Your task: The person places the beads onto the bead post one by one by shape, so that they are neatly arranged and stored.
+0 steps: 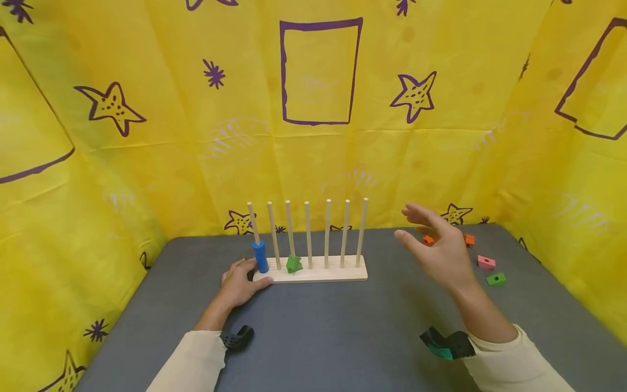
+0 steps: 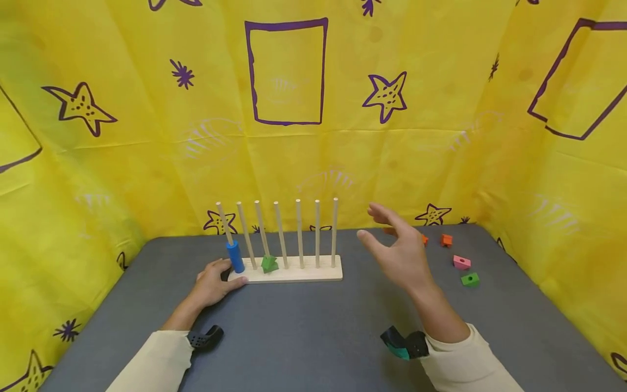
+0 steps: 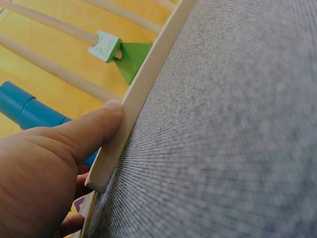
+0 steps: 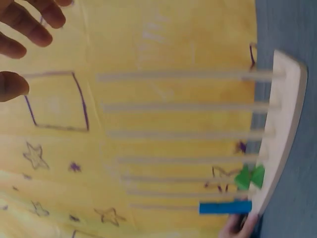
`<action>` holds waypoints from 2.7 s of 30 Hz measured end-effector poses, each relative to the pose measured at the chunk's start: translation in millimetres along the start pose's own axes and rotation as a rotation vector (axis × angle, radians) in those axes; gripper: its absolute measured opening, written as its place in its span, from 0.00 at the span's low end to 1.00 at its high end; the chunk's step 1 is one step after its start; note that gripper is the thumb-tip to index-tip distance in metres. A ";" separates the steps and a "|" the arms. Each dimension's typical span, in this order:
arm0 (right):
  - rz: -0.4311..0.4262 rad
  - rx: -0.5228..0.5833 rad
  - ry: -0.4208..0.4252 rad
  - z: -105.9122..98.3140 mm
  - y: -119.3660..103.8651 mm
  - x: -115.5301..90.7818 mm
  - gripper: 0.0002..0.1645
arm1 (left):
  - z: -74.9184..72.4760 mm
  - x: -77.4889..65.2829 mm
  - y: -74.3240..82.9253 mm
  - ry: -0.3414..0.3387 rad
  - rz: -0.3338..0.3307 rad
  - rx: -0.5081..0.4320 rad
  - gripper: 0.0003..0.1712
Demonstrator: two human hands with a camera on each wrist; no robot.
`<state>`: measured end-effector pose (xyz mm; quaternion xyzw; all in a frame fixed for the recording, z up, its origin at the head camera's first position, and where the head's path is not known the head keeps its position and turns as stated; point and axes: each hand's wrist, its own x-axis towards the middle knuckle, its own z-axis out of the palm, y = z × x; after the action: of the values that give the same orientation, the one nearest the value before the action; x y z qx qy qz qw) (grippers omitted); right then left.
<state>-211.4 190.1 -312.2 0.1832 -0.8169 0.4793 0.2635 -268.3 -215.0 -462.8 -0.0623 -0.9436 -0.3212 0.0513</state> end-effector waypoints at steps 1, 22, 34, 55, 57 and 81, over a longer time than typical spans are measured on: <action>0.010 -0.007 0.015 -6.5 1.7 -2.2 0.32 | 0.5 0.3 0.7 0.003 -0.001 -0.001 0.39; 0.401 -0.176 0.218 -104.9 100.3 -52.1 0.32 | 1.4 0.6 0.3 0.019 -0.002 0.018 0.39; 0.580 -0.268 0.141 -121.9 152.4 -76.2 0.40 | 1.8 1.9 1.0 0.005 -0.013 0.016 0.39; 0.623 -0.280 -0.163 -126.8 194.8 -94.6 0.42 | 0.7 1.8 -0.4 -0.001 0.003 0.014 0.39; 0.632 -0.284 -0.176 -126.7 195.2 -94.5 0.42 | 0.6 1.7 -0.1 0.001 0.005 0.015 0.39; 0.598 -0.468 -0.122 -119.5 200.4 -97.5 0.33 | 1.1 1.4 -1.2 0.004 0.001 0.016 0.40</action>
<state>-214.1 394.7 -460.9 -0.1002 -0.9357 0.3240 0.0976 -270.0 -215.1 -464.2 -0.0621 -0.9459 -0.3138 0.0537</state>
